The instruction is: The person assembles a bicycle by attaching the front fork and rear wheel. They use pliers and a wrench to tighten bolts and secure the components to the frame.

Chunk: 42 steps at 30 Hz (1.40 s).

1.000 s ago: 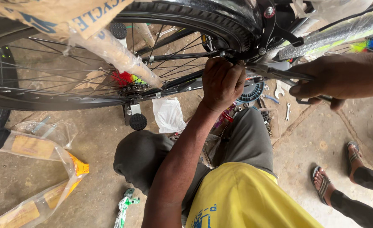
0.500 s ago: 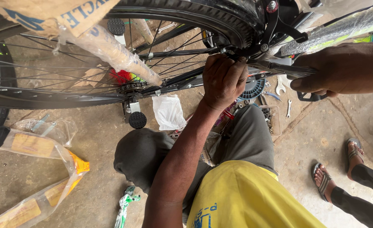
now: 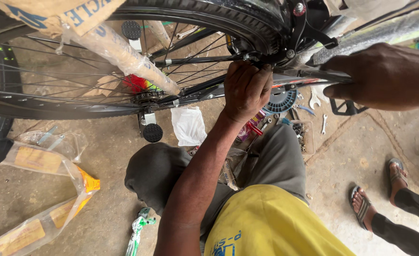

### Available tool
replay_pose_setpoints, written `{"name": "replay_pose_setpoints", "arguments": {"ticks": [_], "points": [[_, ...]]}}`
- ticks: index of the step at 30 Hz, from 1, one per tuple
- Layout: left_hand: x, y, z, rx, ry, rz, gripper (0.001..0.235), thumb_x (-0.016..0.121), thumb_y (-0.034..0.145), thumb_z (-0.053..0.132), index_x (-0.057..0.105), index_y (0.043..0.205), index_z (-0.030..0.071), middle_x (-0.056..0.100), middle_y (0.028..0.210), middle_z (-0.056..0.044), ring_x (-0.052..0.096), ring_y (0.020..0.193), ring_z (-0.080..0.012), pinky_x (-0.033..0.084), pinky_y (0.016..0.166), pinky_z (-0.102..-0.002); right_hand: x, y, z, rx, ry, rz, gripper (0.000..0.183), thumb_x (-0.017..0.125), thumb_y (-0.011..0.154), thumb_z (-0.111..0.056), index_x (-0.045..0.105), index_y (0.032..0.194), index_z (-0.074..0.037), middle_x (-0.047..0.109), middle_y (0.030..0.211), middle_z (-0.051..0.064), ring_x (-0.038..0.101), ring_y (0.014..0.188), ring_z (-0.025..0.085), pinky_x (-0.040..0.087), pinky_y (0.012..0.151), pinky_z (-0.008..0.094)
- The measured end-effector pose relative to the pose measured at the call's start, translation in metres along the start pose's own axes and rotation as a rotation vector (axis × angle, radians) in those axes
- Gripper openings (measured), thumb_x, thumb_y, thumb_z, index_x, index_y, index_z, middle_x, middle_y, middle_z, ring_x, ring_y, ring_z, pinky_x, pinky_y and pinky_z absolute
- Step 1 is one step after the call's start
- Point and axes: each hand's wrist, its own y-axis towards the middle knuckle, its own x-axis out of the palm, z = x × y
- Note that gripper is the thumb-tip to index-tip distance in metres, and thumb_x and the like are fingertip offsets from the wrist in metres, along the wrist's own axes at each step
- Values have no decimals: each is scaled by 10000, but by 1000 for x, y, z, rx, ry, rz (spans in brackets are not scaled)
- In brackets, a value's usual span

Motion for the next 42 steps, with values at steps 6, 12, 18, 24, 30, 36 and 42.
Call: {"name": "replay_pose_setpoints", "arguments": {"ticks": [6,12,18,24,30,36,42], "points": [[-1,-1,-1,39,26,-29,167,690,987,5,615,1132,43,627,789,-46,625,762,-202,486,836,-407,-15,-7,-13,52,-215,98,476,685,834,-212,616,1298,-136,691,897,52,729,725,237,602,604,390],[8,-6,-6,48,50,-15,159,702,986,32,598,1099,74,661,839,-55,639,792,-166,495,863,-375,-8,-9,-12,19,-365,325,324,689,851,-227,669,1141,-84,661,866,89,699,739,215,604,595,352],[-6,1,-4,44,-6,-72,183,722,943,-33,628,1080,44,644,802,-49,617,755,-185,468,814,-388,39,5,18,-88,-552,766,92,665,935,-163,638,970,-81,586,854,77,612,787,197,527,728,352],[-5,6,4,48,4,-29,203,766,946,29,625,1091,19,677,856,-66,651,807,-198,476,844,-394,40,32,34,-173,-751,1251,163,664,928,-99,539,825,-115,507,869,33,505,741,151,353,652,327],[-3,9,0,58,27,-21,153,742,933,-1,636,1042,17,693,861,-93,651,798,-216,467,817,-394,12,-10,-2,-93,-589,1073,253,670,1049,-346,640,981,-105,600,947,61,585,845,213,423,812,420],[-7,12,7,47,-4,-3,146,741,950,-35,629,1032,12,685,874,-98,649,799,-240,489,825,-406,30,-24,-6,81,-158,298,279,538,1043,-351,703,1032,-127,703,865,83,675,781,229,531,890,448],[-10,11,8,-4,-45,-8,162,733,942,2,631,1068,12,669,852,-83,642,796,-238,501,859,-427,126,-2,7,45,914,-331,427,543,969,-390,699,1324,-212,743,1097,68,709,1034,209,545,993,403]]}}
